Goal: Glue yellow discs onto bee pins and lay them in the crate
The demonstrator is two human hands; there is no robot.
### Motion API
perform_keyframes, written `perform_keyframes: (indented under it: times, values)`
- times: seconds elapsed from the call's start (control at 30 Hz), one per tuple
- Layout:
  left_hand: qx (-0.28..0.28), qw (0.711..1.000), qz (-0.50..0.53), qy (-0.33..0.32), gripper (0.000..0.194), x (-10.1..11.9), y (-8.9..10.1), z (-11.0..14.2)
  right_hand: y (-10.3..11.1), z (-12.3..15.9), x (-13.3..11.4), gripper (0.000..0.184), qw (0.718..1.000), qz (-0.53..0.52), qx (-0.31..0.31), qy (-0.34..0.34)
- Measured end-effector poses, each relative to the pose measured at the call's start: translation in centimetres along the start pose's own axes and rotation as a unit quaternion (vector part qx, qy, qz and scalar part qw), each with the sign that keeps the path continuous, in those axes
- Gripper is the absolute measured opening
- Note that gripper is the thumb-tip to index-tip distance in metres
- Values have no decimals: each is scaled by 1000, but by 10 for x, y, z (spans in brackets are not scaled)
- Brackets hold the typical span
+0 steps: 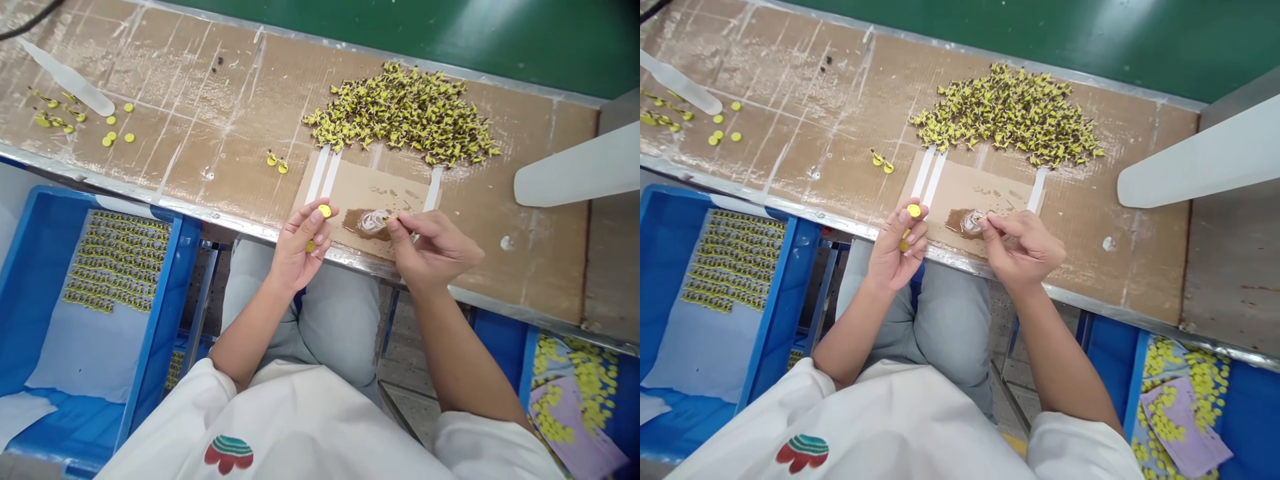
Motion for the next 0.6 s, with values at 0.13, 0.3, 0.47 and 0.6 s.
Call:
perform_keyframes:
  times: [0.13,0.3,0.47,0.6]
  values:
    - [-8,1000,11,10,17,0,-1,1,-2,-1,2,17,1000,-2,14,7]
    - [-10,1000,18,23,15,0,-1,1,-4,-3,4,17,999,-11,16,32]
    - [14,999,17,33,14,0,0,1,-3,-3,3,16,999,-8,22,36]
    - [12,999,23,32,14,1,0,2,2,-3,4,13,999,7,41,35]
Point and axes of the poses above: each hand's wrist, its own z-axis away from the middle knuckle, its own y-axis out of the back of the hand, x = y × z, the point moved 5 cm from there along -z, towards the middle knuckle, and after that the axes turned 2 degrees about y, right-handed, at the moved point
